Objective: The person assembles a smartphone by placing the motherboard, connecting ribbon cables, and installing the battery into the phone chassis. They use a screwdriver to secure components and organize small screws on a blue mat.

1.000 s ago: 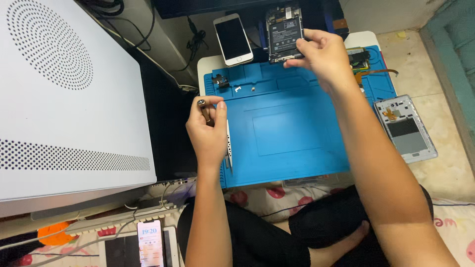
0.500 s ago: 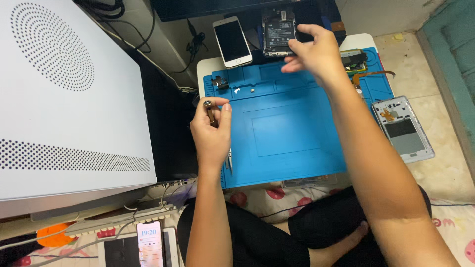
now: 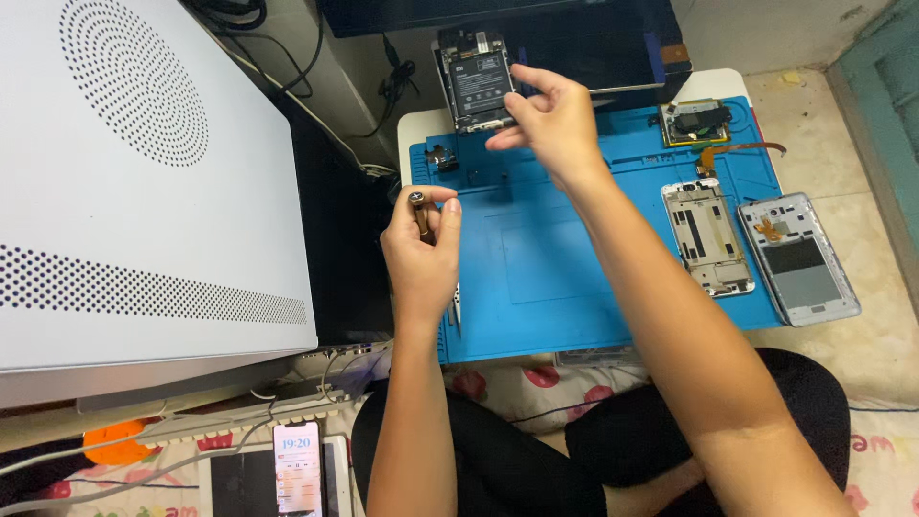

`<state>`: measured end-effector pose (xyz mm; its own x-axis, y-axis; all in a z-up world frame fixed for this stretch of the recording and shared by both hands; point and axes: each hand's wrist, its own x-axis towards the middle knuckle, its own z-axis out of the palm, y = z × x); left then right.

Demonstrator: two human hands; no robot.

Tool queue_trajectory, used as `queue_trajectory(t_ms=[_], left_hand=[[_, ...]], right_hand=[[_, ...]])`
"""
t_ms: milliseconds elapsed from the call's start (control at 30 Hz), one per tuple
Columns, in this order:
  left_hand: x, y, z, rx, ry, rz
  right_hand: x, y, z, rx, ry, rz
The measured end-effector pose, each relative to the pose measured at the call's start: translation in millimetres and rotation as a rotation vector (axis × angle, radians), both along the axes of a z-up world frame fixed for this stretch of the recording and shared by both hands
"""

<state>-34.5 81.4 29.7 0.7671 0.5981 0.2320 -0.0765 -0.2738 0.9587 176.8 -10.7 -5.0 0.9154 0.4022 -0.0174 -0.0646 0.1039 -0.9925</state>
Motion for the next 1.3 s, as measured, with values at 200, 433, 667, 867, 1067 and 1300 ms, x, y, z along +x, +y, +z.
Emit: queue_trajectory(t_ms=[200,433,667,867,1067,1300], left_hand=[[-2.3,1.2,5.4,-0.022,-0.01,-0.012],[-1.5,2.3,0.5,-0.001,-0.027,-0.024],[-1.4,0.7,3.6,0.005,-0.003,-0.021],[1.4,0.0,-3.4,0.003,-0.011,-0.011],[1.2,0.1,-3.4,0.04,0.008,0.007],[0.8,-0.3,-4.6,0.066,0.002,0.001]], right_hand=[[3.1,15.5,-7.9,-0.117,-0.07,-0.027],[-10.4,15.5,17.1,-0.346,-0.111,-0.097],[-29.8,10.2,42.0,-0.404,-0.163,-0.146],[-39.8,-3.4,57.0,-0.545,-0.211,-0.105],[-56.2,-43.6,47.0,-0.765,-0.504,-0.19],[-82.4,-208.4,2.4,-1.097,-0.747,-0.386]])
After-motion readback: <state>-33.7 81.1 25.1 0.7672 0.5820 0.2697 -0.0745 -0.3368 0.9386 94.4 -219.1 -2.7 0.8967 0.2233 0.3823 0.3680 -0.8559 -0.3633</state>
